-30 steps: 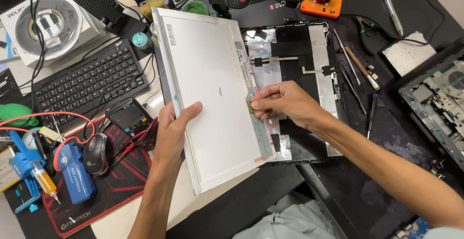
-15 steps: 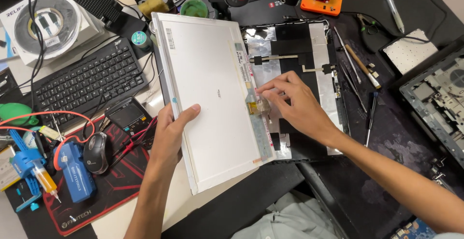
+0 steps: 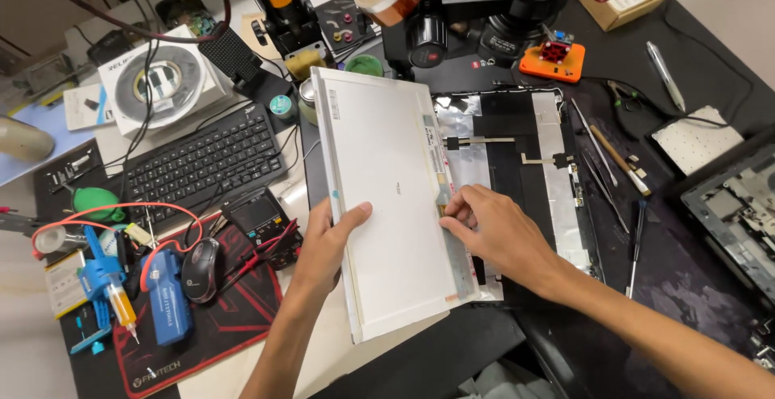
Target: The recorder is repairing a laptop, specifically focusing on connecting the screen and cables to the chassis.
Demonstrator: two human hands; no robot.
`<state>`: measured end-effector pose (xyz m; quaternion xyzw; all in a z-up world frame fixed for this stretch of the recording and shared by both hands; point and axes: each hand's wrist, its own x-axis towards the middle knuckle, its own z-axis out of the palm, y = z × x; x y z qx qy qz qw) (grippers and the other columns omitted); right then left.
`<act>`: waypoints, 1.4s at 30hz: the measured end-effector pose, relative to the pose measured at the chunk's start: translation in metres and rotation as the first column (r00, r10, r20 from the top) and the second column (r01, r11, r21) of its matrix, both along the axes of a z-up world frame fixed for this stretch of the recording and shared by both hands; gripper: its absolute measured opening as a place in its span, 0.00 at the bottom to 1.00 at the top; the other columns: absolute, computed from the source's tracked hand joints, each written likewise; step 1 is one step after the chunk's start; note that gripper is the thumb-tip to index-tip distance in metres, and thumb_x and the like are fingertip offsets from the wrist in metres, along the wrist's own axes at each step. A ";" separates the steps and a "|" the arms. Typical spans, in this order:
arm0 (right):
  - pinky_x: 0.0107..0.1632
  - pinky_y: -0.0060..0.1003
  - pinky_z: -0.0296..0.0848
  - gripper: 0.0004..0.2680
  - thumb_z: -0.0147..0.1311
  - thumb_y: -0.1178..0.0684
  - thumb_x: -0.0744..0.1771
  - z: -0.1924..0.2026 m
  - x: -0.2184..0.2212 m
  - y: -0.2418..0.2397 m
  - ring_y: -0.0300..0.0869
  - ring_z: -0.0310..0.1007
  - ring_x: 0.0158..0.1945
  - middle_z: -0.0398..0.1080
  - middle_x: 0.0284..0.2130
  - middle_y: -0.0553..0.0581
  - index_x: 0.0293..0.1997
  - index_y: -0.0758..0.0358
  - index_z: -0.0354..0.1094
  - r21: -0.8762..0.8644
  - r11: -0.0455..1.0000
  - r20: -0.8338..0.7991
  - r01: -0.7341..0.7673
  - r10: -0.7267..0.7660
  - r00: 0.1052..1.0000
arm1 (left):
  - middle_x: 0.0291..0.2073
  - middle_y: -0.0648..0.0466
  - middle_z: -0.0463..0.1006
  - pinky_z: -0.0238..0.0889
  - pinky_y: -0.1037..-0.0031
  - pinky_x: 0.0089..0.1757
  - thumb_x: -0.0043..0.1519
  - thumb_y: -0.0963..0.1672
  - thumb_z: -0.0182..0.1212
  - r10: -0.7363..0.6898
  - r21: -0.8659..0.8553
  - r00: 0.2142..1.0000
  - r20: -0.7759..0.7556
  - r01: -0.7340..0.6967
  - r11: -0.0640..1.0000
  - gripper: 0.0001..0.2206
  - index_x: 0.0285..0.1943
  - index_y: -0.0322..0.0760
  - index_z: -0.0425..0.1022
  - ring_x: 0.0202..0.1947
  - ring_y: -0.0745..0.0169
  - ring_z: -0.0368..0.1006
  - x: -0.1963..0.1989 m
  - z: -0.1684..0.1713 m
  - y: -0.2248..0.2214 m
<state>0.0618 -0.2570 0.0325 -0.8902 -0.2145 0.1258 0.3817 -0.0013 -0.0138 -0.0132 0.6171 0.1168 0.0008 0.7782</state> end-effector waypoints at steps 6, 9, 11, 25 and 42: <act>0.36 0.34 0.77 0.08 0.59 0.52 0.64 -0.002 0.015 0.003 0.38 0.76 0.29 0.76 0.25 0.55 0.38 0.69 0.73 -0.030 0.999 -0.228 -0.015 0.008 0.974 | 0.38 0.47 0.80 0.70 0.74 0.41 0.62 0.43 0.60 -0.022 0.009 1.000 0.006 0.022 1.000 0.15 0.51 0.22 0.74 0.38 0.66 0.76 0.001 -0.004 -0.001; 0.34 0.35 0.76 0.09 0.60 0.51 0.64 -0.003 0.021 0.004 0.38 0.75 0.27 0.76 0.23 0.55 0.37 0.69 0.73 -0.056 0.998 -0.265 -0.026 0.010 0.964 | 0.39 0.48 0.80 0.69 0.75 0.41 0.62 0.44 0.60 -0.020 0.002 1.000 0.025 0.020 1.000 0.15 0.51 0.22 0.74 0.38 0.67 0.75 0.001 -0.008 0.000; 0.33 0.35 0.75 0.10 0.61 0.50 0.64 0.002 0.023 0.006 0.38 0.74 0.27 0.75 0.23 0.56 0.37 0.69 0.73 -0.065 0.997 -0.266 -0.033 0.014 0.964 | 0.39 0.49 0.79 0.68 0.75 0.41 0.63 0.44 0.61 -0.016 0.002 0.999 0.037 0.016 1.000 0.15 0.52 0.22 0.75 0.39 0.67 0.74 0.002 -0.009 0.000; 0.32 0.40 0.70 0.09 0.53 0.48 0.65 0.001 0.033 0.005 0.42 0.70 0.25 0.72 0.22 0.55 0.33 0.65 0.67 -0.217 0.953 -0.258 -0.214 0.155 0.954 | 0.38 0.49 0.79 0.68 0.74 0.40 0.62 0.44 0.61 -0.008 0.004 1.000 0.005 0.008 1.000 0.15 0.50 0.23 0.75 0.37 0.66 0.74 0.005 -0.004 -0.004; 0.32 0.42 0.68 0.09 0.52 0.54 0.64 0.003 0.033 0.010 0.45 0.66 0.22 0.68 0.18 0.59 0.26 0.70 0.65 -0.186 0.963 -0.173 -0.197 0.165 0.971 | 0.38 0.47 0.80 0.70 0.73 0.40 0.61 0.44 0.60 -0.010 -0.032 1.000 0.003 0.010 0.999 0.16 0.51 0.23 0.74 0.37 0.64 0.75 0.007 0.005 -0.005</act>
